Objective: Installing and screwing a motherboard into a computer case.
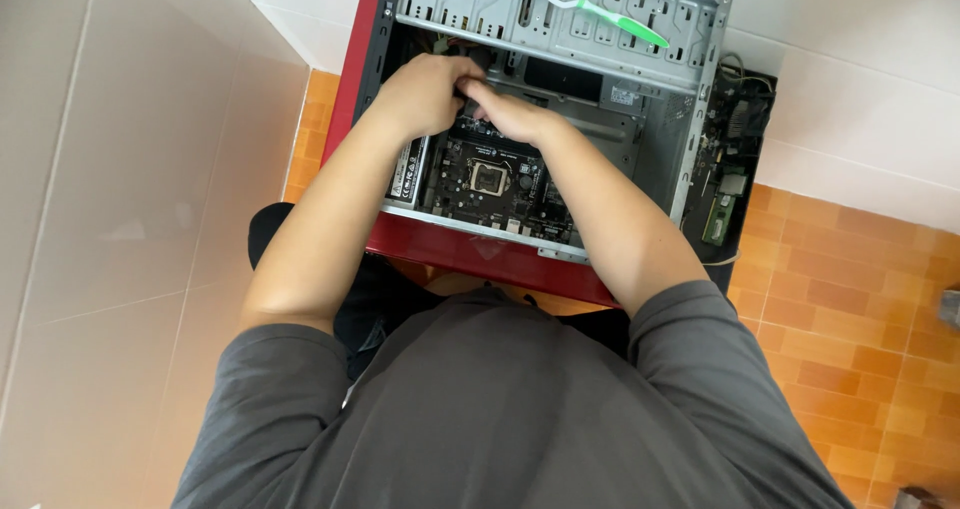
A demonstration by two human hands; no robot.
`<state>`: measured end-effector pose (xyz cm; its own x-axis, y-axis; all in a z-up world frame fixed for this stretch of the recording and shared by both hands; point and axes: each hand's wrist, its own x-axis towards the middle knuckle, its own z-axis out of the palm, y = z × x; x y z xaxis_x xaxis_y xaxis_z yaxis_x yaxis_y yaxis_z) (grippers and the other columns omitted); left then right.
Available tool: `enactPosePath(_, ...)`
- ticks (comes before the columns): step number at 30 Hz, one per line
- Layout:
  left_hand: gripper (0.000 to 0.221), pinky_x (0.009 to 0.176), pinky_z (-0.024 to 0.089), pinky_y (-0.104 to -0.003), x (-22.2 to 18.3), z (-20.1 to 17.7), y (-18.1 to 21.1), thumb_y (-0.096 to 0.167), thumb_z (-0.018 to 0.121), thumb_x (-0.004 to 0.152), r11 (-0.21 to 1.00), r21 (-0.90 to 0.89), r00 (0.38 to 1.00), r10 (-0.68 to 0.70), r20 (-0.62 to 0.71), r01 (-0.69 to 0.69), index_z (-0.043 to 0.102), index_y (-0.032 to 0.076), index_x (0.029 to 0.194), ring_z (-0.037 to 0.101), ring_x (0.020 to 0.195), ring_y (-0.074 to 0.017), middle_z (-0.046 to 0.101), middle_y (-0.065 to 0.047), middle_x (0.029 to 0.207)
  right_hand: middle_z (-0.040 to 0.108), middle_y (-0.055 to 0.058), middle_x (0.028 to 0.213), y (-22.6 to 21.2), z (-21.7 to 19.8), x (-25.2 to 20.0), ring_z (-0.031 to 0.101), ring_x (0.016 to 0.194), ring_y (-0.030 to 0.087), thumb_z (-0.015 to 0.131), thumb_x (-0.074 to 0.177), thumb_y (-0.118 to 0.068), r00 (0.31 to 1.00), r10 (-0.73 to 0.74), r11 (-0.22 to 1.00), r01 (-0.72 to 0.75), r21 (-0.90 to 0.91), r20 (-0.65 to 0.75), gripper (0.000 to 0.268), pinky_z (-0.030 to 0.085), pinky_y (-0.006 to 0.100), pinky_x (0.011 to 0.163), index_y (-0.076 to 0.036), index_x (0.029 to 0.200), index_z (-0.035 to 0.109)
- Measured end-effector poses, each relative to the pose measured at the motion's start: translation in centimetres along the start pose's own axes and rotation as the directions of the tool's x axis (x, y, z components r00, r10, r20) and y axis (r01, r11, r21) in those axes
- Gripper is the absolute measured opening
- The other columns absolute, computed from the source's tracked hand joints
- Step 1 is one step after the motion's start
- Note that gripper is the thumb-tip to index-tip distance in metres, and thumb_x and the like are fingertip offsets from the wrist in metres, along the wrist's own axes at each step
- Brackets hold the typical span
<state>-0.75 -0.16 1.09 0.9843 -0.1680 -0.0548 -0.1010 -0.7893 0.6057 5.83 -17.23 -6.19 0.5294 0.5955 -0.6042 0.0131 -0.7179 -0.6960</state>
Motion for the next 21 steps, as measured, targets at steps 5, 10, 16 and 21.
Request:
enactPosePath(5,0.039,0.079,0.056,-0.040,0.6,1.1,-1.0,0.020,0.095,0.061,0.996,0.045,0.993,-0.069,-0.094,0.073,0.072,0.005,0.089,0.068,0.084,-0.0305,0.072,-0.011,0.093,0.060,0.019,0.141,-0.2,-0.1,0.1,0.058,0.129,0.034,0.012,0.069,-0.089,0.997,0.076,0.997,-0.076,-0.021,-0.010,0.121,0.045,0.046,0.106,-0.001,0.139,0.058)
enactPosePath(10,0.033,0.070,0.057,-0.039,0.2,0.4,-0.9,-0.009,0.071,0.069,0.996,-0.068,0.997,0.058,-0.060,-0.062,0.079,0.004,0.097,0.072,0.073,-0.0302,0.078,-0.012,0.085,0.056,0.016,0.144,-0.3,0.2,0.1,0.058,0.125,0.030,0.016,0.081,-0.076,1.000,-0.024,1.000,0.024,-0.003,-0.005,0.099,0.046,0.045,0.100,-0.019,0.160,0.032)
enactPosePath(16,0.047,0.077,0.058,-0.041,0.3,0.2,-0.1,0.020,0.095,0.059,0.994,0.022,0.991,-0.108,-0.084,0.110,0.075,0.004,0.098,0.072,0.081,-0.0310,0.076,-0.012,0.089,0.055,0.016,0.149,-0.4,0.0,-0.1,0.052,0.138,0.035,0.010,0.080,-0.079,1.000,0.001,0.999,0.000,-0.049,0.019,0.099,0.042,0.050,0.111,-0.025,0.160,0.035)
enactPosePath(21,0.026,0.068,0.058,-0.038,0.3,0.5,-0.2,0.006,0.083,0.068,0.994,0.012,0.992,-0.108,-0.060,0.109,0.079,0.007,0.094,0.072,0.072,-0.0275,0.077,-0.010,0.083,0.062,0.014,0.134,0.2,0.4,0.7,0.060,0.116,0.028,0.012,0.083,-0.077,0.996,-0.081,0.996,0.081,-0.026,-0.020,0.099,0.049,0.043,0.096,-0.013,0.151,0.045)
